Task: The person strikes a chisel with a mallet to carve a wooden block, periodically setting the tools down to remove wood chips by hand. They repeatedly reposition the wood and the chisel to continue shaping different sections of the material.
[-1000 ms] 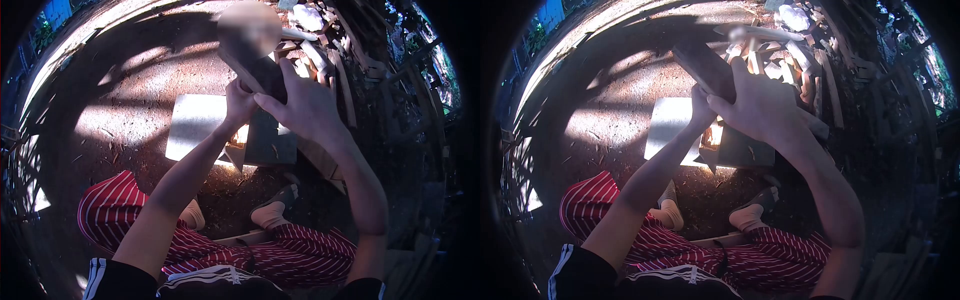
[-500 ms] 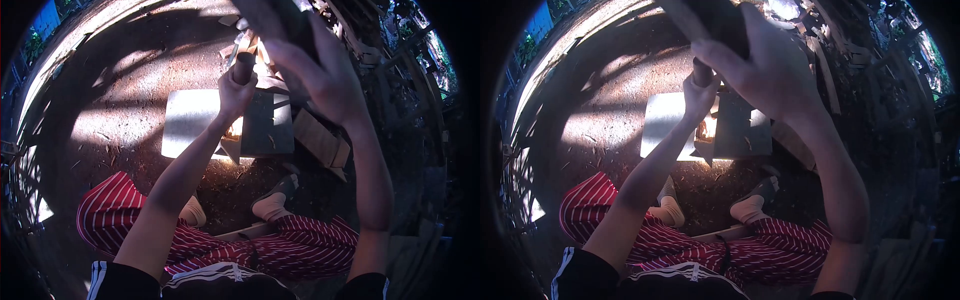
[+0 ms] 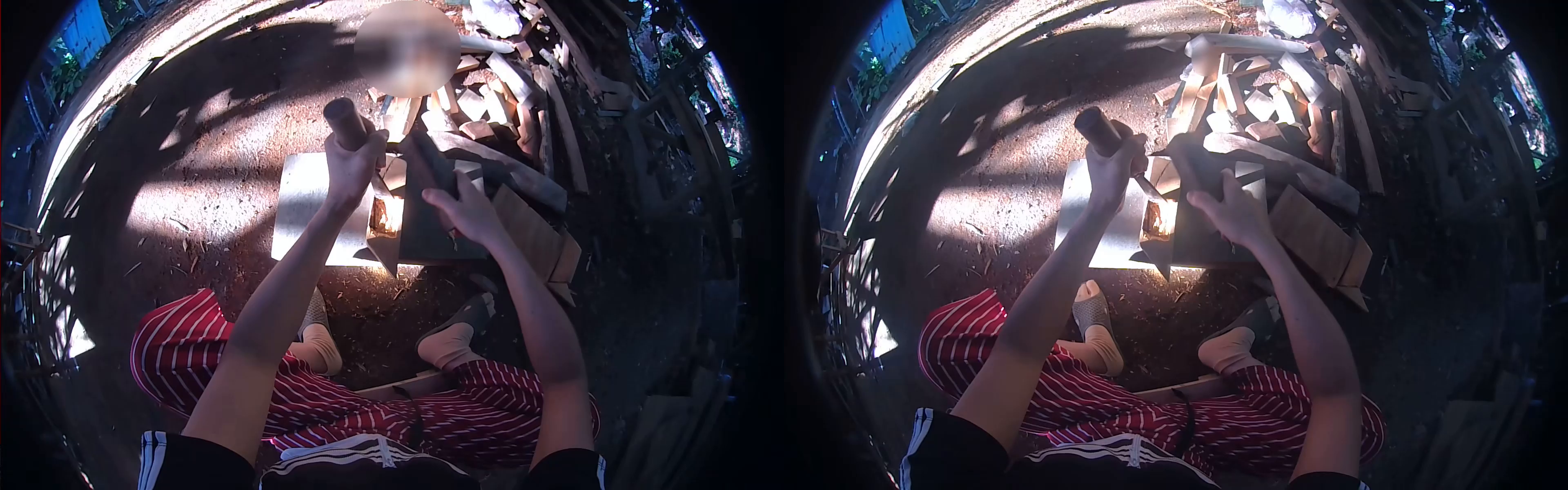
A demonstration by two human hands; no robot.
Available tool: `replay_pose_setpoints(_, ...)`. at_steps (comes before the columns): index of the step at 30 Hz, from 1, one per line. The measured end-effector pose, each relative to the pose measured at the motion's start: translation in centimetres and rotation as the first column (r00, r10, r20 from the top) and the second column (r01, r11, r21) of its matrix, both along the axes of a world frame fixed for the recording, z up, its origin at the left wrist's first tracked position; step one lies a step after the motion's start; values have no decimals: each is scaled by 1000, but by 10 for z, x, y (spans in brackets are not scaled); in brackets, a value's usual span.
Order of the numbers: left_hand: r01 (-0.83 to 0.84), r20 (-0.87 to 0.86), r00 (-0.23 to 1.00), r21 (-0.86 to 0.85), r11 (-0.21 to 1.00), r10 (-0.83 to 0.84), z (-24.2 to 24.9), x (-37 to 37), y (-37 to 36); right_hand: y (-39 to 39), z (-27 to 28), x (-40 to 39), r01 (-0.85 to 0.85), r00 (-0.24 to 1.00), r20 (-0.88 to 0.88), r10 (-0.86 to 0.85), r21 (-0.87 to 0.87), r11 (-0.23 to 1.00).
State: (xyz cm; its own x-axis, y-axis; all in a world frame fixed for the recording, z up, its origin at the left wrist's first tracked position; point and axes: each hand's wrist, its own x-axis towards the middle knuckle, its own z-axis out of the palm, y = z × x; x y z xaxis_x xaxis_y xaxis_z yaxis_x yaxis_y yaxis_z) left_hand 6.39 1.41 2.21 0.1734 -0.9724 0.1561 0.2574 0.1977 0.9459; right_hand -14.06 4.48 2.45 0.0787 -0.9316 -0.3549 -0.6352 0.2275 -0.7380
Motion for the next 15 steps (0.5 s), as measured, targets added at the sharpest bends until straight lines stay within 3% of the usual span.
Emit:
replay_pose_setpoints(2, 65, 2, 998, 21, 998, -65, 2, 7, 2, 2, -30, 12, -184, 944, -279, 177, 0, 983)
replay_pose_setpoints(3, 56, 4, 998, 30, 998, -56, 2, 11, 3, 3, -51, 12, -193, 943, -275, 188, 9, 981)
replay_pose_setpoints(5, 260, -12, 966, 97, 961, -260, 3, 18, 2, 4, -84, 14, -145, 976, -152, 153, 59, 988)
replay_pose_setpoints(7, 295, 7, 955, 115, 948, -298, 7, 24, 1, 2, -70, 18, -127, 982, -120, 146, 156, 980)
replay_pose_setpoints(9, 462, 17, 884, 113, 880, -466, 8, 31, -6, 2, -70, 16, -85, 996, 55, 75, 225, 971)
replay_pose_setpoints(10, 495, -4, 867, 110, 862, -498, 10, 33, -10, 4, -73, 15, -80, 996, 46, 71, 225, 971)
replay_pose_setpoints(12, 440, -56, 898, 118, 890, -436, 12, 31, -18, 7, -82, 16, -57, 996, -64, 62, 78, 995)
replay_pose_setpoints(13, 372, -90, 927, 112, 921, -363, 16, 27, -18, 7, -81, 18, -63, 996, -63, 69, 85, 994)
replay_pose_setpoints(15, 158, -142, 979, 81, 984, -145, 20, 20, -21, 11, -78, 20, 15, 902, 416, -114, 234, 972)
